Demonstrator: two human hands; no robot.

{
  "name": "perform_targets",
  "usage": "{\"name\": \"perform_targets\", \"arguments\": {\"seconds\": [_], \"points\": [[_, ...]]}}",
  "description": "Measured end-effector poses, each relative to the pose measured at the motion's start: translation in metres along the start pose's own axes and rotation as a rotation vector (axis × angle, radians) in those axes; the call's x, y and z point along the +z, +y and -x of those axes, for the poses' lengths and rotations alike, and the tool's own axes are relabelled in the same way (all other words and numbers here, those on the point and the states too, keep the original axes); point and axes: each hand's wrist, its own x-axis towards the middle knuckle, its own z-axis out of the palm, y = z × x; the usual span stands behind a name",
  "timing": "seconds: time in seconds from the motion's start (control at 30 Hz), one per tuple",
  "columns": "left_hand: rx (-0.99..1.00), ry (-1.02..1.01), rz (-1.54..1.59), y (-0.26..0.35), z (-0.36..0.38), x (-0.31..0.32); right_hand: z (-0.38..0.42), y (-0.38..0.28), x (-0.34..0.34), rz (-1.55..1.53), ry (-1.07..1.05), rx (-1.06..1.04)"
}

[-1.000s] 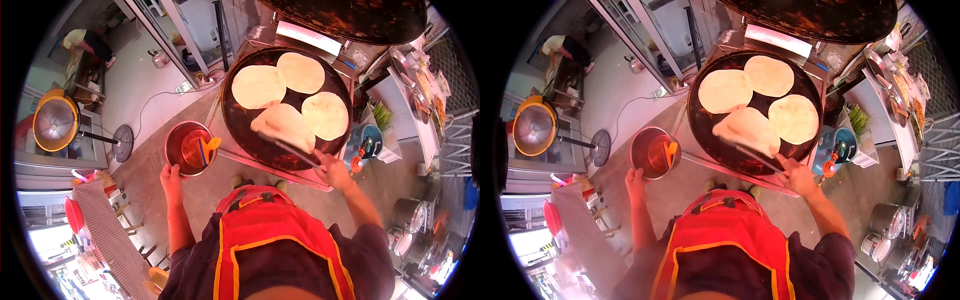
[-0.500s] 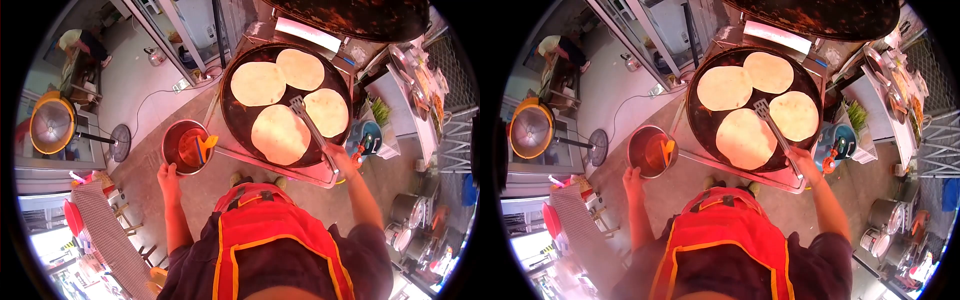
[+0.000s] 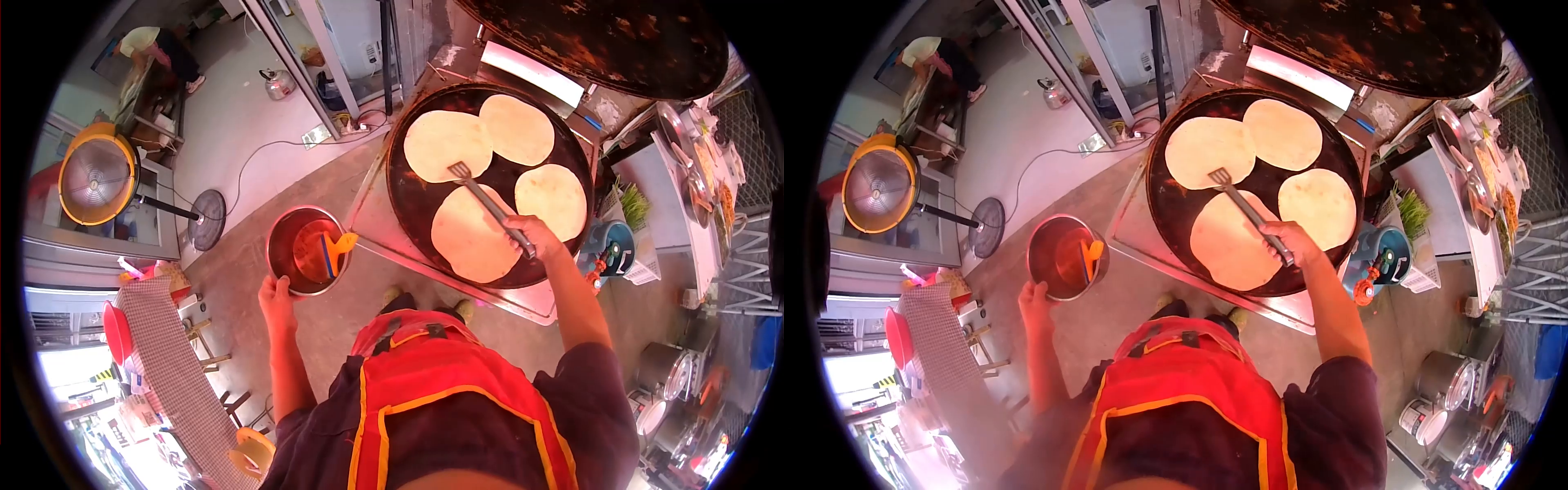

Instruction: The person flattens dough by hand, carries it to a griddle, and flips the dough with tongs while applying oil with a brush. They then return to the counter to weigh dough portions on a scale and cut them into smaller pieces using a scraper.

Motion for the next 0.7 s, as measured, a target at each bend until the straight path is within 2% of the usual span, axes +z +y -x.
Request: {"name": "perform_targets", "arguments": {"seconds": [0.07, 0.5, 0.6, 0.63, 0.67, 0.7], "points": [[-0.003, 0.011, 0.001, 0.002, -0.001, -0.001, 0.014, -0.006, 0.032, 0.022, -0.005, -0.016], [-0.039, -0.049, 0.007, 0.002, -0.009, 0.01, 0.0, 0.019, 0.097, -0.178, 0.023, -0.04], [-0.007, -0.075, -0.041, 0.008, -0.009, 0.014, 0.025, 0.02, 0.076, -0.111, 0.057, -0.006], [0.0, -0.082, -0.039, 0.009, -0.009, 0.015, 0.05, 0.013, 0.065, 0.038, 0.097, -0.021], [0.007, -0.09, -0.032, 0.009, -0.01, 0.017, 0.074, 0.016, 0.037, 0.095, -0.031, -0.056], [0.013, -0.097, -0.022, 0.009, -0.011, 0.02, 0.102, 0.011, 0.027, 0.128, 0.074, -0.071]]}}
